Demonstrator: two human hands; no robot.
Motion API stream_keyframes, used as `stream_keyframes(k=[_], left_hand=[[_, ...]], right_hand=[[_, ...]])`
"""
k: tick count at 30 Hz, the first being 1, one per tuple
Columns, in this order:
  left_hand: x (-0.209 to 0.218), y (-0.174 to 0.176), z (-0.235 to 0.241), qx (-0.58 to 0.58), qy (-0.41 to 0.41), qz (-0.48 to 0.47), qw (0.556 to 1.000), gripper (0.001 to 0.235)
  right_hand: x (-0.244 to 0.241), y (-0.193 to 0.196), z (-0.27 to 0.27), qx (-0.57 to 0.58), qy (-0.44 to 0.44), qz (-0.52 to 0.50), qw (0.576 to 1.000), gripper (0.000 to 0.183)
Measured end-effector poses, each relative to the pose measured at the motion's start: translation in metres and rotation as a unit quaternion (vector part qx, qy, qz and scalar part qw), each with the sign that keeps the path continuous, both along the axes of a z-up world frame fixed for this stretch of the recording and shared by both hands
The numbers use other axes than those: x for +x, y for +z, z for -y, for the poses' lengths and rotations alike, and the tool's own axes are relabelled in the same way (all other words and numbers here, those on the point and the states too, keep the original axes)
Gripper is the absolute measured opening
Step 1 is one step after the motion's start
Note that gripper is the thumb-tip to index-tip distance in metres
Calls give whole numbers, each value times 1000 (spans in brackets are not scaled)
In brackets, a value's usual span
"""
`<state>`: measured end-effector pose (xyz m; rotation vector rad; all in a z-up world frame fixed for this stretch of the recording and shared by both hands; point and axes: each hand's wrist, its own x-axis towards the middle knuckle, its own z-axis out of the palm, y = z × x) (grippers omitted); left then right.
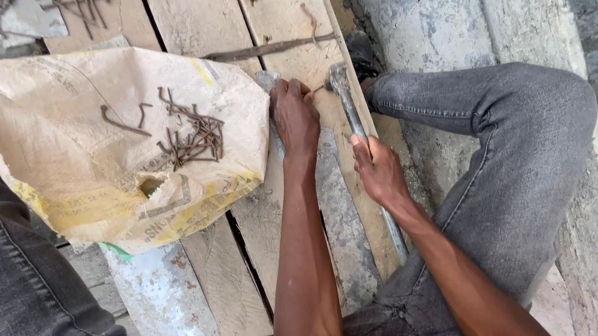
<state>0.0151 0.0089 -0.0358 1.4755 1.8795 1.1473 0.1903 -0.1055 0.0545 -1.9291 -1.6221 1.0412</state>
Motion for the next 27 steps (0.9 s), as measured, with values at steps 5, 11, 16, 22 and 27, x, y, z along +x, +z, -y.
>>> stream_keyframes(k=[5,11,16,22,27], left_hand=[[2,-11,8,11,14,10,1000,16],[4,-13,11,-3,12,-4,1000,15],[3,-12,9,5,19,-19,1000,15],[5,-19,13,18,9,18,1000,11],[-1,-28,13,8,-13,-8,1000,20]], right_hand=[[-13,32,22,46,-57,-67,995,54],[-13,27,14,31,-30,-58,997,55],[-14,14,8,-72,-101,-139,983,45],[-17,59,18,-97,-207,-243,943,41],[-7,53,16,-94,-209,-252,940,42]])
